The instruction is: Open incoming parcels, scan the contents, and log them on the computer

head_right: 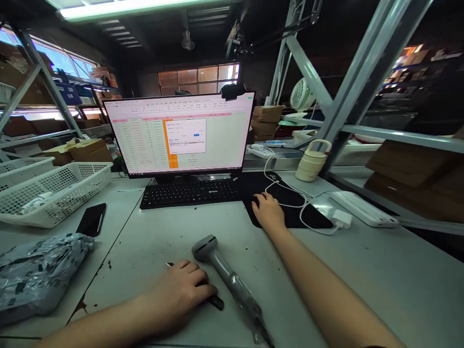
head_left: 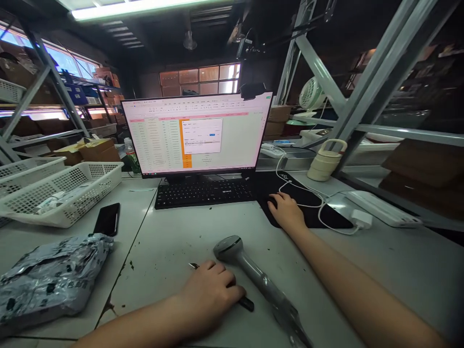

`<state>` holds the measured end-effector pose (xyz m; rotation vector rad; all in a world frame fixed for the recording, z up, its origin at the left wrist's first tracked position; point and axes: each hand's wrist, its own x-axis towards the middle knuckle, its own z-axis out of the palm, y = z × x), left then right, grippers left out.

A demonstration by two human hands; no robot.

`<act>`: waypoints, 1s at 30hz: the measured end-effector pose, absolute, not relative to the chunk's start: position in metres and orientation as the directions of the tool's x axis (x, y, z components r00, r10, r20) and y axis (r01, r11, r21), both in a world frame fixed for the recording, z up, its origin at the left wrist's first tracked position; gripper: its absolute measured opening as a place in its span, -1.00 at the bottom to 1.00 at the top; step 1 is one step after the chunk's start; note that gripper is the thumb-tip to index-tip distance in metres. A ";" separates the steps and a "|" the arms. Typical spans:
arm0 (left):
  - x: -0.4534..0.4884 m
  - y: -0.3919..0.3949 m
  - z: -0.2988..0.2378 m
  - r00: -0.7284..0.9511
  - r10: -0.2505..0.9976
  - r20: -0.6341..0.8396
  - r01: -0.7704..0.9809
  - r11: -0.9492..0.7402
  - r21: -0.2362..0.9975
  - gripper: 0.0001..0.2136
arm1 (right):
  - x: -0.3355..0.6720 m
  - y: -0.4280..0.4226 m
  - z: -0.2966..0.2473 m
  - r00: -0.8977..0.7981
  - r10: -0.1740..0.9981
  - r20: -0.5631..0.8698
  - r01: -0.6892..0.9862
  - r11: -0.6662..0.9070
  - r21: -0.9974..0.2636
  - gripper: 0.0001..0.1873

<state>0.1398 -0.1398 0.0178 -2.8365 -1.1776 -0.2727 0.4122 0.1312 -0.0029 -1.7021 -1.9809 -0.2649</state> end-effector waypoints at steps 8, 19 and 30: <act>0.141 -0.142 0.019 0.676 0.707 0.210 0.715 -0.698 0.048 -0.74 | 0.409 0.125 0.002 -0.056 0.879 0.473 0.976 0.149 -0.161 -0.57; 0.141 -0.143 0.019 0.681 0.700 0.216 0.705 -0.706 0.064 -0.74 | 0.410 0.126 0.001 -0.062 0.870 0.490 0.973 0.161 -0.162 -0.58; 0.140 -0.141 0.020 0.703 0.679 0.210 0.697 -0.717 -0.015 -0.79 | 0.412 0.134 -0.003 -0.065 0.871 0.486 0.980 0.146 -0.132 -0.50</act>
